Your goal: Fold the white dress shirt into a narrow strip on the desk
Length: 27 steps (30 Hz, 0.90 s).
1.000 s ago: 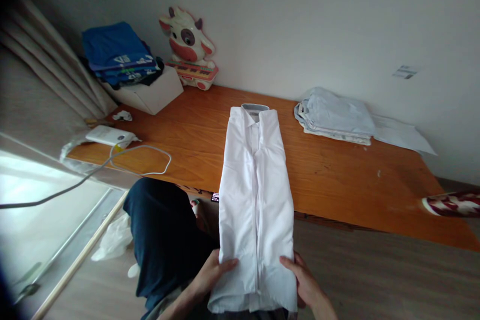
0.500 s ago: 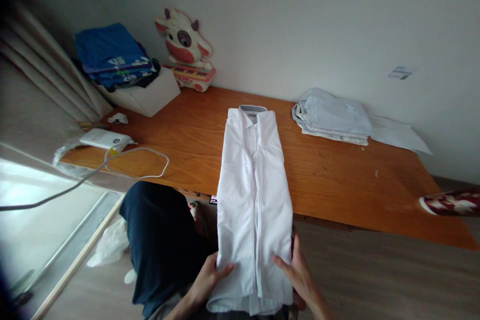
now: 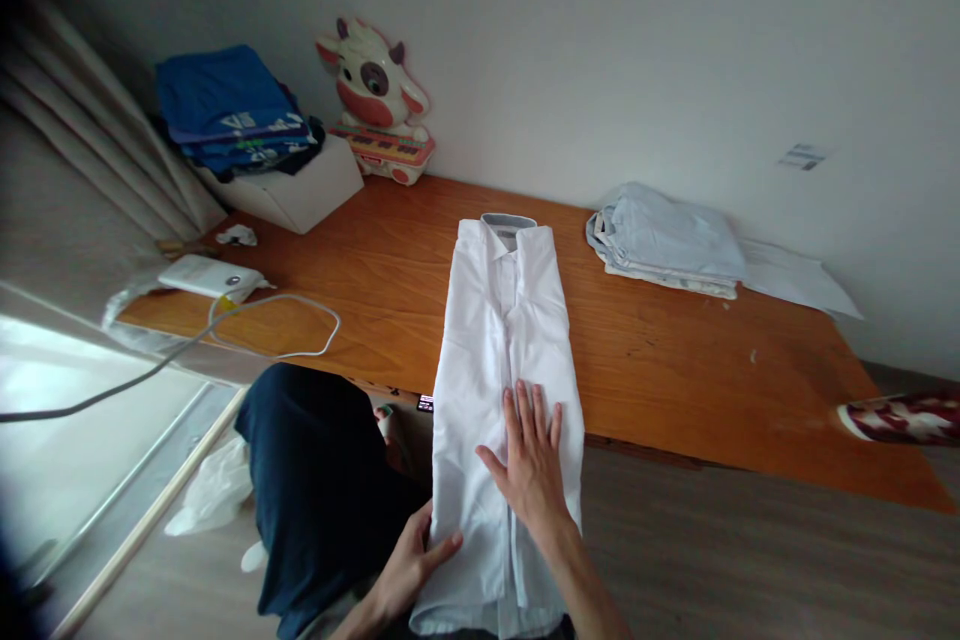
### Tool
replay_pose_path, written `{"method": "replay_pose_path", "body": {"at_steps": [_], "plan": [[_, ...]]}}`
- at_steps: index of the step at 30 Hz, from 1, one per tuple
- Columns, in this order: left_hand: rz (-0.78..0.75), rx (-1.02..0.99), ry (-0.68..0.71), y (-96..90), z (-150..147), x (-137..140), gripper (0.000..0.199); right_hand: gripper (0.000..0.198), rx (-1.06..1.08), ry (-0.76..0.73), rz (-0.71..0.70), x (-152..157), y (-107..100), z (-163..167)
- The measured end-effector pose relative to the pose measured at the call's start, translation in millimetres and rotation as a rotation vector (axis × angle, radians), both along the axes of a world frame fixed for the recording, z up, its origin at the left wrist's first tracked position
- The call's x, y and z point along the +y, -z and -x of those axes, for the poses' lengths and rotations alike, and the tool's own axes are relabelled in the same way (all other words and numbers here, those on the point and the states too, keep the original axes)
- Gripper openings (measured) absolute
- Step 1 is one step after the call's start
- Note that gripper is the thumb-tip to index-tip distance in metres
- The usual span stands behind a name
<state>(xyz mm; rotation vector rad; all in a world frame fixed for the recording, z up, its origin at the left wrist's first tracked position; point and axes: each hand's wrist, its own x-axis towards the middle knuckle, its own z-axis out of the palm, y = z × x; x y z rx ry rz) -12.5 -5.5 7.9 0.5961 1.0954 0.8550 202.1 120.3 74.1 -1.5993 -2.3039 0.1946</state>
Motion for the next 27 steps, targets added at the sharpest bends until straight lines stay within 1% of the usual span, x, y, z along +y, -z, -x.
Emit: {"method": "replay_pose_path", "body": {"at_steps": [2,5,10,13,15,18,19,21,22,24,26,27], "plan": [[0.001,0.019,-0.031,-1.3,-1.2,-0.7,0.073,0.096,-0.035,0.023,-0.013,1.6,3.2,6.3],[-0.017,0.028,-0.04,-4.1,-2.5,0.8,0.074,0.094,-0.046,0.033,-0.011,-1.1,6.2,6.8],[-0.048,0.033,-0.037,-4.0,-4.3,3.7,0.074,0.087,-0.052,0.02,-0.001,-5.4,4.5,10.0],[-0.041,0.049,-0.046,-0.2,-5.4,4.0,0.074,0.082,-0.051,0.029,-0.002,-4.5,-3.0,10.4],[-0.037,0.047,-0.047,3.2,-5.7,3.6,0.074,0.072,-0.052,0.021,0.008,3.7,-15.7,7.7],[-0.02,0.054,-0.032,6.6,-5.0,2.9,0.074,0.051,-0.036,-0.021,0.063,36.0,-44.0,4.1],[-0.016,0.06,-0.023,6.6,-4.6,2.8,0.073,0.048,-0.024,-0.034,0.072,51.9,-52.9,4.6],[-0.018,0.074,-0.004,5.2,-3.8,3.4,0.071,0.052,-0.004,-0.051,0.04,87.6,-64.0,9.5],[-0.022,0.077,0.002,4.0,-3.6,3.9,0.07,0.056,-0.005,-0.058,0.009,105.5,-65.1,13.7],[-0.034,0.072,0.002,1.8,-4.1,4.7,0.071,0.067,-0.029,-0.072,-0.028,136.8,-58.0,23.4],[-0.04,0.061,-0.009,1.2,-5.3,4.4,0.073,0.075,-0.06,-0.089,-0.007,158.6,-42.4,32.1],[-0.037,0.055,-0.011,1.7,-5.9,3.5,0.072,0.076,-0.07,-0.094,0.011,165.8,-33.8,35.0]]}}
